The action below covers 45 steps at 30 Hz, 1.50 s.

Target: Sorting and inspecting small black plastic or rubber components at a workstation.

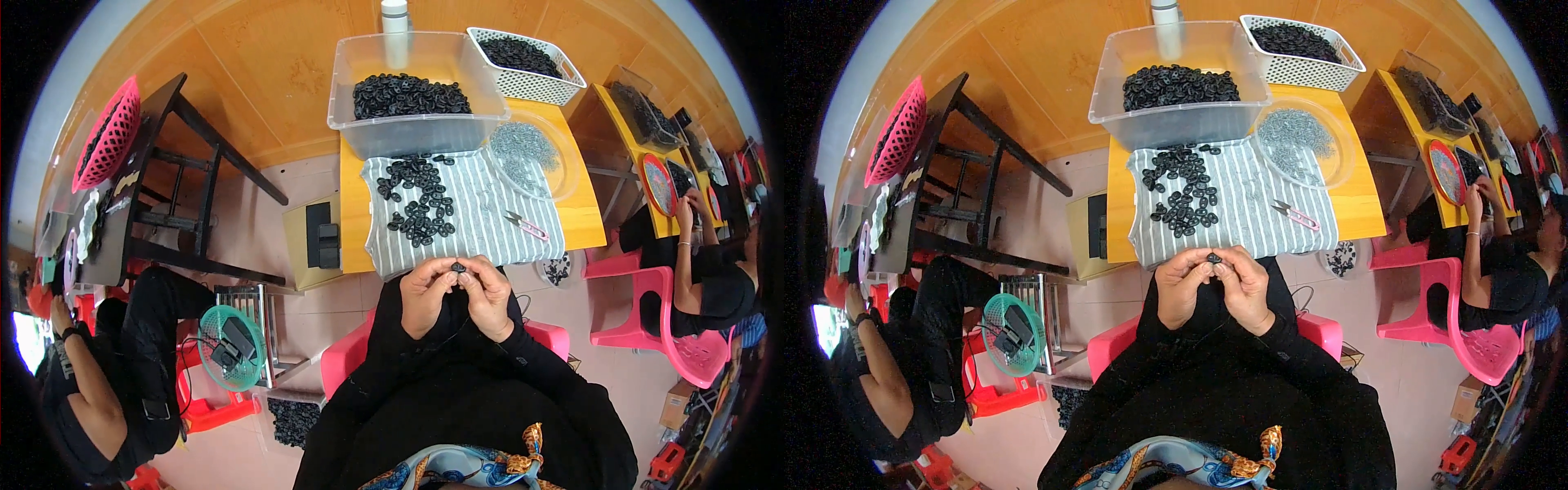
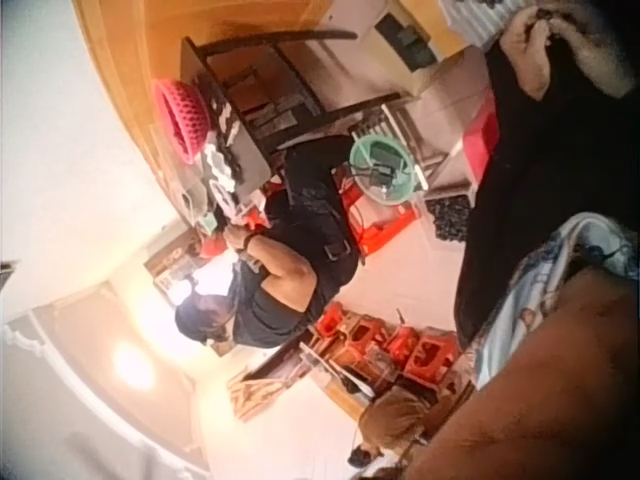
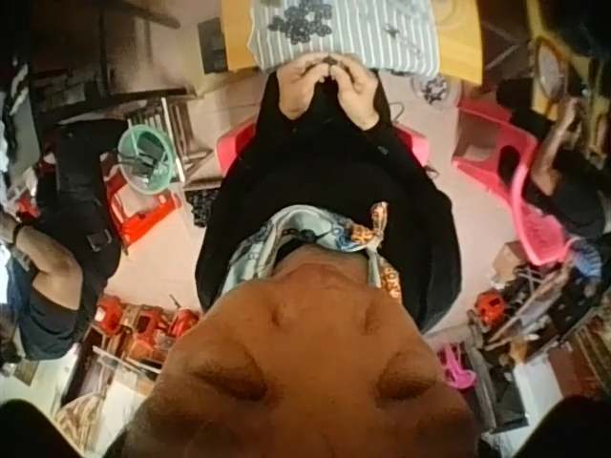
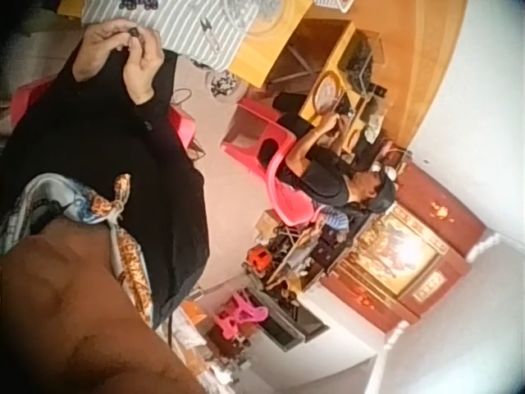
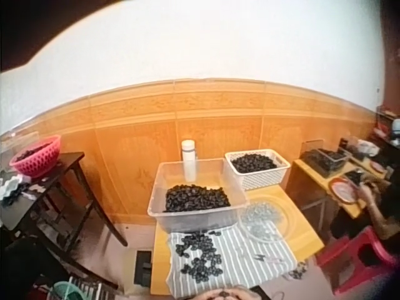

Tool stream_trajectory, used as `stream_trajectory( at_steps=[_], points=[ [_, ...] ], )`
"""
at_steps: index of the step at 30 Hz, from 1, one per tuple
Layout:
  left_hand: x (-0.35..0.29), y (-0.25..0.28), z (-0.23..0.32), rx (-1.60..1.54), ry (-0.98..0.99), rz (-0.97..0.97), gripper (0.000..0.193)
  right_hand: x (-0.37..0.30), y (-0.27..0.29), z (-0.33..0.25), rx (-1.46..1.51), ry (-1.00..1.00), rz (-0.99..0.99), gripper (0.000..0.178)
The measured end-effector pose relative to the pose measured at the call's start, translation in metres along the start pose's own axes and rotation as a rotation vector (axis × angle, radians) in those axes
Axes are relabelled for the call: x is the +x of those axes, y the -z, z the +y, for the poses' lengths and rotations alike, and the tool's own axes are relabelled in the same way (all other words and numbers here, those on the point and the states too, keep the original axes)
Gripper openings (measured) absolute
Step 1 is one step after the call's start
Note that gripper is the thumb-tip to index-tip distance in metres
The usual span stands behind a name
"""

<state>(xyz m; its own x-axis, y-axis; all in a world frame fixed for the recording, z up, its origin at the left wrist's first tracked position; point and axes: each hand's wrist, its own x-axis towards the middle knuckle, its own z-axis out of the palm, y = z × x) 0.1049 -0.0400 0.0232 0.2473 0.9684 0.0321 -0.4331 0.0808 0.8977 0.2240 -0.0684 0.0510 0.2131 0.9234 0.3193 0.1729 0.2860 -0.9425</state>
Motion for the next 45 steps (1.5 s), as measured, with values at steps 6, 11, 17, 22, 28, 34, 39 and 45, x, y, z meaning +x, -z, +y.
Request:
stream_trajectory(
  at_steps=[6, 11, 17, 22, 28, 34, 39, 45],
  points=[
    [-0.003, 0.001, -0.006, -0.05, -0.06, 0.004, 0.02, 0.0, -0.005, -0.002, -0.047, 0.082, 0.029, 0.012],
    [0.002, 0.001, -0.005, -0.062, 0.064, -0.024, 0.024, 0.001, 0.012, 0.008, 0.204, -0.204, -0.082, 0.015],
    [0.008, 0.008, 0.003, 0.024, 0.177, -0.056, 0.029, 0.049, 0.075, 0.007, 0.122, -0.539, -0.322, 0.015],
    [0.008, 0.011, 0.0, 0.019, 0.165, -0.032, 0.026, 0.15, 0.117, -0.03, 0.021, -0.276, -0.116, 0.011],
    [0.004, 0.009, -0.006, 0.012, 0.217, -0.017, 0.025, 0.287, 0.147, -0.048, 0.163, -0.184, 0.267, 0.018],
    [0.006, 0.013, -0.006, 0.016, 0.204, 0.06, 0.024, 0.152, 0.1, 0.0, -0.242, -0.24, -0.326, 0.01],
    [0.008, 0.014, -0.007, -0.006, 0.243, 0.057, 0.021, 0.09, 0.044, 0.018, -0.611, 0.036, -0.499, 0.015],
    [0.007, 0.014, -0.006, 0.013, 0.239, 0.056, 0.02, 0.09, 0.007, 0.027, -0.892, 0.224, -0.411, 0.014]
  ],
)
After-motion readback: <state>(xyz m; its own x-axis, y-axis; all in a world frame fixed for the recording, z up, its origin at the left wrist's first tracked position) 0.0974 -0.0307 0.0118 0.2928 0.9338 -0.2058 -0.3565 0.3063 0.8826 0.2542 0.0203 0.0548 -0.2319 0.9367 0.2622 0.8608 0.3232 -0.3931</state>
